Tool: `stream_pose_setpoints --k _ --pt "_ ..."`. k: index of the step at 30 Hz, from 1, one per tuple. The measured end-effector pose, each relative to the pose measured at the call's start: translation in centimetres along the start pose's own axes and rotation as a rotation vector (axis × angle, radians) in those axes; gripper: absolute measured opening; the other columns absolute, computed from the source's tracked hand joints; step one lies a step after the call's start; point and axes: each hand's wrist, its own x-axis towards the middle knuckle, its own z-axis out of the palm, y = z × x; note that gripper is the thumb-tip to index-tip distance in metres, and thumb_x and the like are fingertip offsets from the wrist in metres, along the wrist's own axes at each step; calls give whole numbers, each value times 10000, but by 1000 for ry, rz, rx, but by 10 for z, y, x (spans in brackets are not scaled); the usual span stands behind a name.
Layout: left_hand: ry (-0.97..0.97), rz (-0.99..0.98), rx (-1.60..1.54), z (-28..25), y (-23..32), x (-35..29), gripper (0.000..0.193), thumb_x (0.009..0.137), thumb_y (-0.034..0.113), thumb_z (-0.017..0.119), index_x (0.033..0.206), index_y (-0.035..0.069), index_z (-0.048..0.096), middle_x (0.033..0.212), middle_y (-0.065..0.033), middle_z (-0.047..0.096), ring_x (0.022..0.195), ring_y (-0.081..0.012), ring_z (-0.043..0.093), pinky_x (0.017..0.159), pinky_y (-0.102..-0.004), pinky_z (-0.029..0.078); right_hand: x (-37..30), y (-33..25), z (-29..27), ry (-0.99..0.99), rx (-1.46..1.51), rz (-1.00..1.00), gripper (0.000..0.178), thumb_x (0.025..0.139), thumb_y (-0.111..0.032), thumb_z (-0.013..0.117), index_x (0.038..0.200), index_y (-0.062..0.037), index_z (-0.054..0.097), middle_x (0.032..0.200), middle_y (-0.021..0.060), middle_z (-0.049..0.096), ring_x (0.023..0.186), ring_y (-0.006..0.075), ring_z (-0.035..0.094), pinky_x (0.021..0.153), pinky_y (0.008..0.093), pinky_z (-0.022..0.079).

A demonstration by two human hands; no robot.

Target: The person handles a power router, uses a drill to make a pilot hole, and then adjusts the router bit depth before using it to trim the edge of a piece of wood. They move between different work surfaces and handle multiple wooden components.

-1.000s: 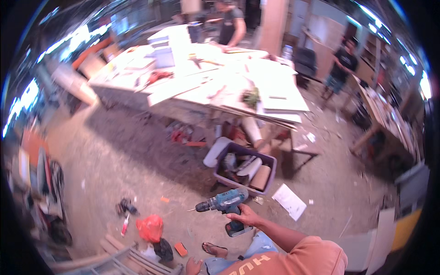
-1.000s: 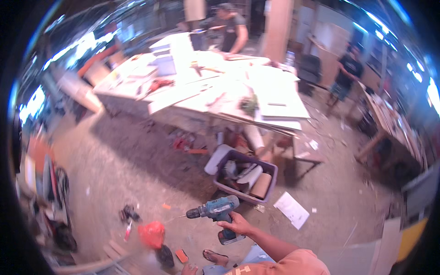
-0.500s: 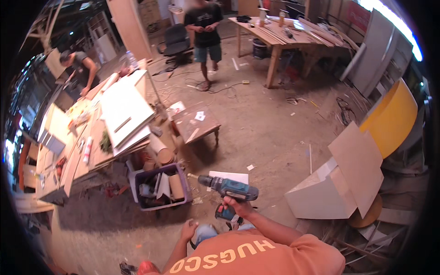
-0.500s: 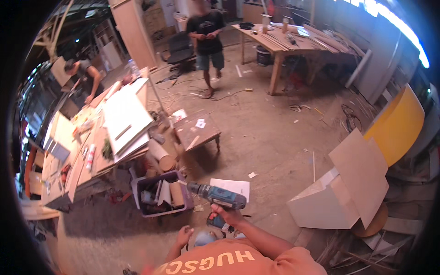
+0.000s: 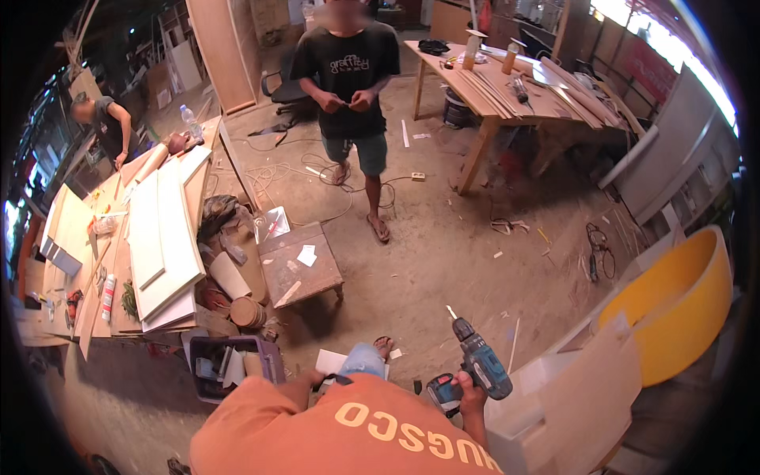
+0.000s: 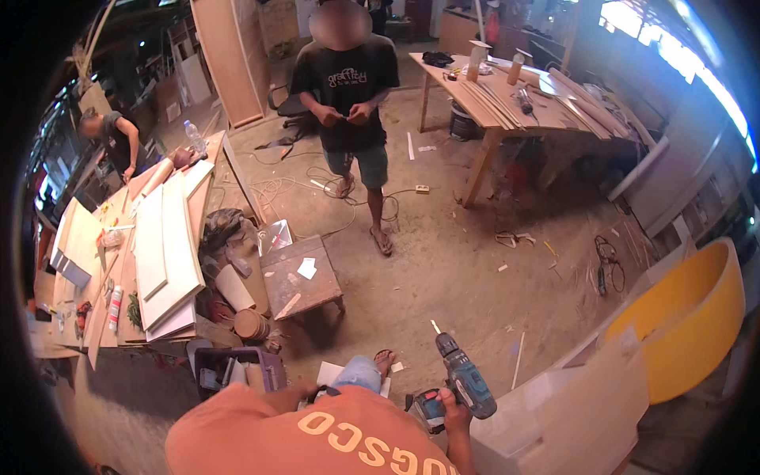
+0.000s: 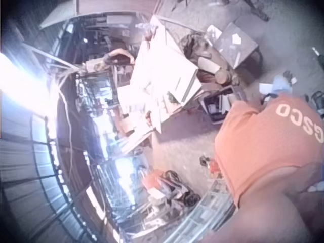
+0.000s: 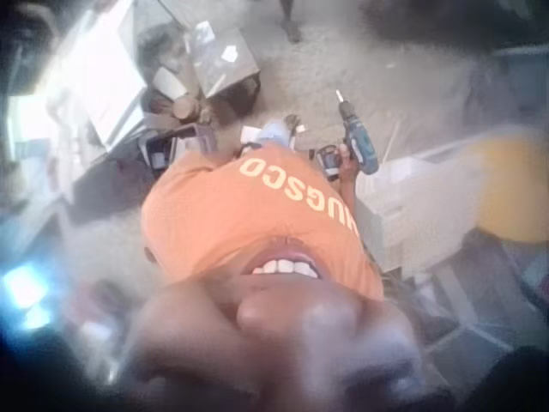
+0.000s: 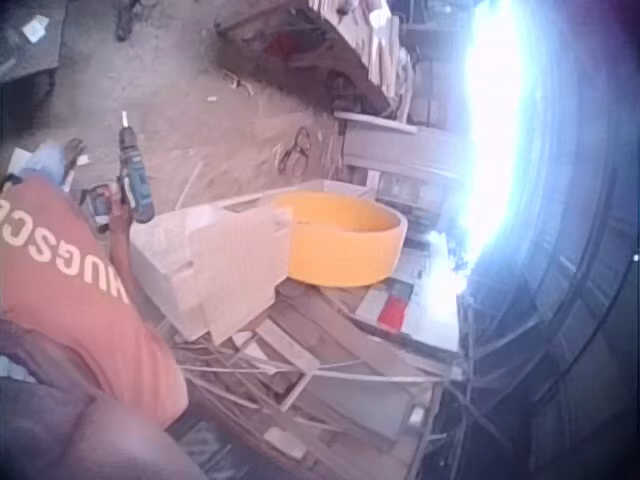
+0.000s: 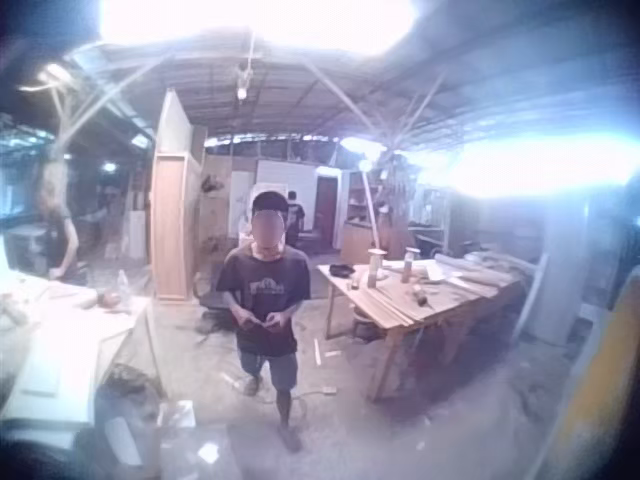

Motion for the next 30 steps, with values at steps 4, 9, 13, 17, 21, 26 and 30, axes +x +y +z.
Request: stream_pose_setpoints --k 4,9,13,17,21,26,30 --pt "248 377 -122 -89 177 71 656 866 535 597 1147 -56 637 1163 -300 615 1120 -409 588 963 -460 454 92 -28 -26 4 -293 -3 261 866 -251 721 978 -34 631 827 28 644 723 135 595 703 295 481" --pt "148 538 -134 -179 405 93 650 882 476 630 1264 -44 560 1165 -246 640 1074 -335 633 930 -407 489 204 -50 -26 -124 -204 30 216 856 -201 743 995 -59 655 902 24 646 831 134 596 754 318 493" --pt "20 548 -381 -160 515 167 598 896 439 628 1250 -39 573 1072 -200 668 952 -240 668 850 -365 519 309 -44 -59 -172 -63 141 265 855 -175 744 1075 -71 641 978 16 641 909 138 591 801 324 498" --pt "-161 313 33 -129 557 225 492 920 396 606 1161 -32 630 993 -168 691 889 -267 670 814 -387 517 429 -72 -120 -195 -162 87 270 853 -192 752 1078 -86 646 978 9 644 912 139 592 801 329 500" --pt "-218 291 -199 -96 628 257 487 904 380 613 1142 -45 623 1036 -200 686 964 -311 654 861 -409 496 542 -128 -193 -144 -447 -244 284 852 -302 745 1014 -78 677 844 38 677 762 166 636 702 345 516" --pt "3 520 -144 -154 804 278 490 902 342 628 1219 -27 572 1121 -229 664 1051 -334 647 924 -409 487 671 -188 -263 -55 -413 -98 218 891 -285 672 906 -68 677 746 18 632 741 148 604 695 324 498" --pt "150 665 -298 -197 953 288 430 905 264 647 1233 -5 580 1105 -191 673 1023 -286 662 895 -400 506 772 -201 -288 56 -366 -95 261 932 -269 598 790 -51 621 708 16 590 704 142 567 676 308 467"
